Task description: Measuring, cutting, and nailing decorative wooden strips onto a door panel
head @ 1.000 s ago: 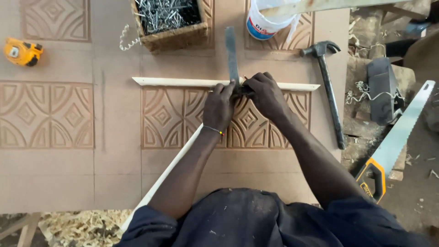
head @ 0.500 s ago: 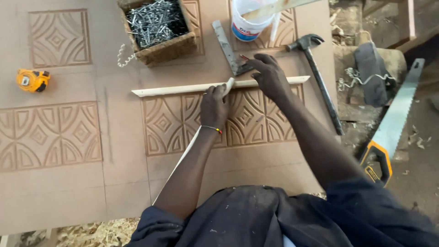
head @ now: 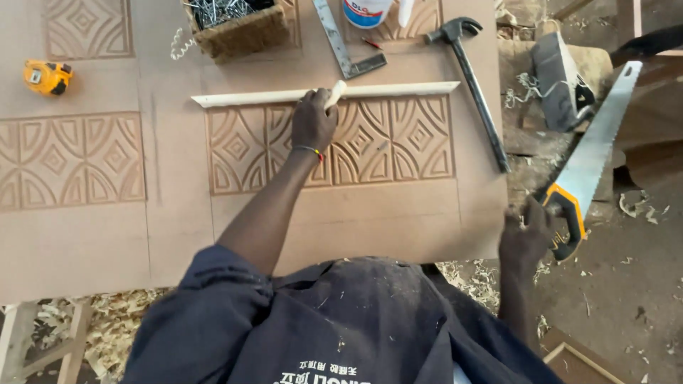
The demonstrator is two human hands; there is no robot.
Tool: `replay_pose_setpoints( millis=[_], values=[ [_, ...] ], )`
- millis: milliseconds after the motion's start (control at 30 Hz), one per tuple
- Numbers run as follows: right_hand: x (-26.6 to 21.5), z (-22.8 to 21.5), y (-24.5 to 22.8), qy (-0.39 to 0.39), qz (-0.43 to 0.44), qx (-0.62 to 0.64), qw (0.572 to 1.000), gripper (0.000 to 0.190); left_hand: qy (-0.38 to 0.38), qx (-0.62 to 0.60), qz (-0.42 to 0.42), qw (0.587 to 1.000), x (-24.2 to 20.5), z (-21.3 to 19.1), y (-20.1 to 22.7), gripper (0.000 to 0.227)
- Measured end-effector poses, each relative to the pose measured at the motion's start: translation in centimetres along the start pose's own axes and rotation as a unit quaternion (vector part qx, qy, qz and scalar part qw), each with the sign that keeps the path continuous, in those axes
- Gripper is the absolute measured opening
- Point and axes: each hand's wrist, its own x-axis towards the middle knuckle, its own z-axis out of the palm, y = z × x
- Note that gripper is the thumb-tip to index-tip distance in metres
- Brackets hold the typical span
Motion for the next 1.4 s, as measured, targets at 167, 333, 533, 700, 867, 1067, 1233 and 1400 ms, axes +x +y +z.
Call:
replay_pose_setpoints(
  millis=[167, 333, 533, 700, 867, 1067, 1233, 1400],
  values=[
    [-1.8, -5.8, 1.9, -0.07, -0.015, -0.022, 0.997, 0.053, 0.029, -0.047, 0.042, 0.998, 0.4, 1.0, -1.1, 0.023],
    [-1.4, -6.4, 3.2, -0.164, 0.037, -0.003, 0.986, 0.057, 0.033, -0.047, 0.071, 0.996, -1.7, -1.9, 3.2, 0.025],
    [0.2, -3.7, 7.2, -0.129, -0.08, -0.102, 0.983, 0.064, -0.02, -0.155, 0.066, 0.986, -6.8, -8.5, 11.4, 0.024],
    [2.0, -4.4, 7.8, -0.104, -0.159, 0.08, 0.979, 0.048, -0.016, -0.12, 0.13, 0.984, -9.5, -12.3, 13.8, 0.023],
    [4.3, -7.5, 5.5, 0.052, -0.048, 0.019, 0.997, 0.021, -0.03, -0.105, 0.137, 0.985, -10.8, -12.3, 12.3, 0.028],
    [2.6, -13.4, 2.4, 0.222, 0.284, 0.298, 0.884, 0.033, -0.077, -0.123, 0.122, 0.982, -11.6, -10.8, 11.4, 0.019],
    [-4.1, -18.0, -9.2, 0.155, 0.361, 0.255, 0.884, 0.017, -0.15, -0.144, 0.13, 0.97, -12.6, -6.3, 12.8, 0.023],
    [-8.8, -17.5, -9.0, 0.211, 0.53, 0.398, 0.718, 0.032, -0.234, -0.161, 0.142, 0.948, -12.8, -2.6, 17.6, 0.022]
  ],
)
